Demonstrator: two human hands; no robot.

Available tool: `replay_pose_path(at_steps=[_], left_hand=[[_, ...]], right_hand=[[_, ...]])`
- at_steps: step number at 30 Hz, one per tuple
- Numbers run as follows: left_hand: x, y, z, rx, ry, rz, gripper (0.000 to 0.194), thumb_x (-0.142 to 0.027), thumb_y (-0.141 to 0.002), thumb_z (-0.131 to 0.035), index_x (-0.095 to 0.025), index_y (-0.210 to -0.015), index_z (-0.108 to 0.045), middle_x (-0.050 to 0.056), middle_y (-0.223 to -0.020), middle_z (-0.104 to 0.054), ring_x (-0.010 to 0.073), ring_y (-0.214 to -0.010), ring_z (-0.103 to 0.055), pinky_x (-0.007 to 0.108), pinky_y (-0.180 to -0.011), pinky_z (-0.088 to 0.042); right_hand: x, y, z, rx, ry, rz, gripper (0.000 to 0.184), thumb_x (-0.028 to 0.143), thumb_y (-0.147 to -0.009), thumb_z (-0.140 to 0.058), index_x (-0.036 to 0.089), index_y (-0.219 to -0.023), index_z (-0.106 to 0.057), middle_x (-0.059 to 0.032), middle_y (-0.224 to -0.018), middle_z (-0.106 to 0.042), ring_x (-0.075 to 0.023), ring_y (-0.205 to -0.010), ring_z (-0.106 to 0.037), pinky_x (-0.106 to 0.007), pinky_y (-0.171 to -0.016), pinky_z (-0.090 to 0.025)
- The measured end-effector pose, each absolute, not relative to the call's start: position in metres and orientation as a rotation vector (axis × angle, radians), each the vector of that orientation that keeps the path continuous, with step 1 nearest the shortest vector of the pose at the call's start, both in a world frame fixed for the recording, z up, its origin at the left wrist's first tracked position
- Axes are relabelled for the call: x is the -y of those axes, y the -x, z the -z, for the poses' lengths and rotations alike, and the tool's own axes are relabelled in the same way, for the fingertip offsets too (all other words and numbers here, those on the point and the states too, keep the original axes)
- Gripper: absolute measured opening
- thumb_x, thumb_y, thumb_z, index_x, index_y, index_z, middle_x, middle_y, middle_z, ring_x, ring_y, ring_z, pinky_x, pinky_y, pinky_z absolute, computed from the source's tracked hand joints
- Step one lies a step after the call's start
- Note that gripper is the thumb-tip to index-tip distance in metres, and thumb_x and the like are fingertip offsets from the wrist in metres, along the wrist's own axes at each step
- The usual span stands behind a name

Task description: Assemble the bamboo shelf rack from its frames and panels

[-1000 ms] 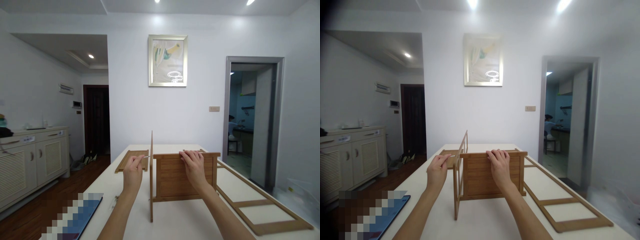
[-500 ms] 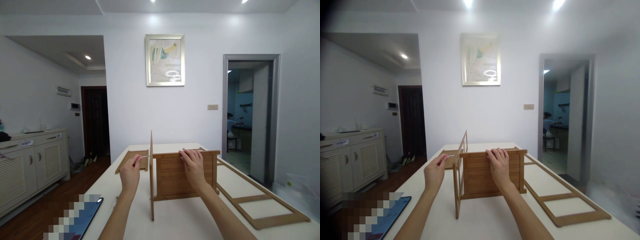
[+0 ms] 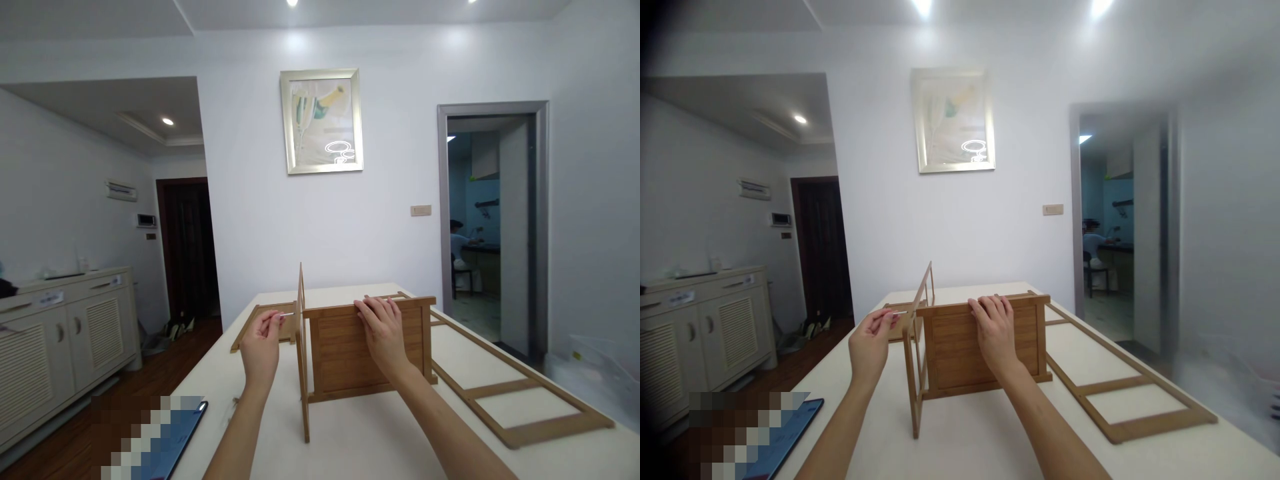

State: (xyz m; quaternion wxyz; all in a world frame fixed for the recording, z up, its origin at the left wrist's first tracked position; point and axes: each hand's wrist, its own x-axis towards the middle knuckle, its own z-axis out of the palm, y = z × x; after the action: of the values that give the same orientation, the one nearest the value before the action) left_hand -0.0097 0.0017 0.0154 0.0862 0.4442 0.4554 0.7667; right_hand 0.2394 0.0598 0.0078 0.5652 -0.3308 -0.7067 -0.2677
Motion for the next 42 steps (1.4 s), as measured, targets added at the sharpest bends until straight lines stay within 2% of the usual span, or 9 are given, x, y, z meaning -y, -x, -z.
replay_pose_path(at_steps=[5,12,15,21,30,42], left_hand=[[-0.006,0.009,-0.015,-1.26,-1.271,-2.3,0.032,-0.041,-0.075,-0.069,-0.014,-0.092,-0.07,0.008,-0.085,-0.075,0.0208,-0.081,-0.073,0.036,-0.083,-0.058],[-0.008,0.01,-0.015,-1.441,-1.238,-2.286,0.031,-0.04,-0.071,-0.072,-0.015,-0.088,-0.075,0.009,-0.09,-0.076,0.0226,-0.084,-0.071,0.04,-0.084,-0.057],[-0.01,0.008,-0.015,-1.363,-1.205,-2.309,0.033,-0.04,-0.07,-0.074,-0.014,-0.09,-0.072,0.008,-0.085,-0.075,0.0215,-0.079,-0.072,0.038,-0.079,-0.058],[-0.011,0.009,-0.016,-1.171,-1.123,-2.363,0.041,-0.033,-0.067,-0.078,-0.018,-0.096,-0.054,0.003,-0.076,-0.073,0.0186,-0.072,-0.073,0.035,-0.077,-0.058],[-0.009,0.006,-0.018,-1.147,-1.1,-2.328,0.036,-0.032,-0.069,-0.076,-0.019,-0.09,-0.05,0.002,-0.075,-0.071,0.0182,-0.07,-0.072,0.034,-0.075,-0.059],[-0.014,-0.008,-0.023,-1.197,-1.054,-2.432,0.035,-0.033,-0.07,-0.076,-0.019,-0.091,-0.051,0.001,-0.078,-0.067,0.0161,-0.067,-0.07,0.03,-0.068,-0.057]], right_hand=[[-0.059,-0.24,-0.008,1.663,0.769,0.631,0.031,0.016,-0.096,-0.044,0.025,-0.117,-0.065,-0.0053,-0.108,-0.067,-0.0205,-0.111,-0.055,-0.045,-0.109,-0.03],[-0.055,-0.239,-0.009,1.668,0.775,0.599,0.03,0.016,-0.097,-0.044,0.026,-0.119,-0.063,-0.0056,-0.109,-0.066,-0.0207,-0.113,-0.054,-0.046,-0.11,-0.029],[-0.055,-0.239,-0.009,1.668,0.786,0.598,0.029,0.016,-0.097,-0.045,0.025,-0.117,-0.063,-0.0051,-0.109,-0.066,-0.0202,-0.114,-0.054,-0.045,-0.111,-0.028],[-0.057,-0.24,-0.008,1.654,0.779,0.619,0.029,0.016,-0.097,-0.045,0.025,-0.116,-0.064,-0.0049,-0.108,-0.066,-0.0203,-0.114,-0.054,-0.045,-0.111,-0.028],[-0.058,-0.242,-0.007,1.69,0.802,0.616,0.034,0.013,-0.095,-0.044,0.026,-0.121,-0.062,-0.0059,-0.112,-0.066,-0.0213,-0.114,-0.055,-0.047,-0.111,-0.03],[-0.057,-0.24,-0.008,1.67,0.779,0.595,0.04,0.009,-0.093,-0.047,0.027,-0.126,-0.059,-0.0066,-0.114,-0.067,-0.0234,-0.116,-0.056,-0.051,-0.11,-0.031]])
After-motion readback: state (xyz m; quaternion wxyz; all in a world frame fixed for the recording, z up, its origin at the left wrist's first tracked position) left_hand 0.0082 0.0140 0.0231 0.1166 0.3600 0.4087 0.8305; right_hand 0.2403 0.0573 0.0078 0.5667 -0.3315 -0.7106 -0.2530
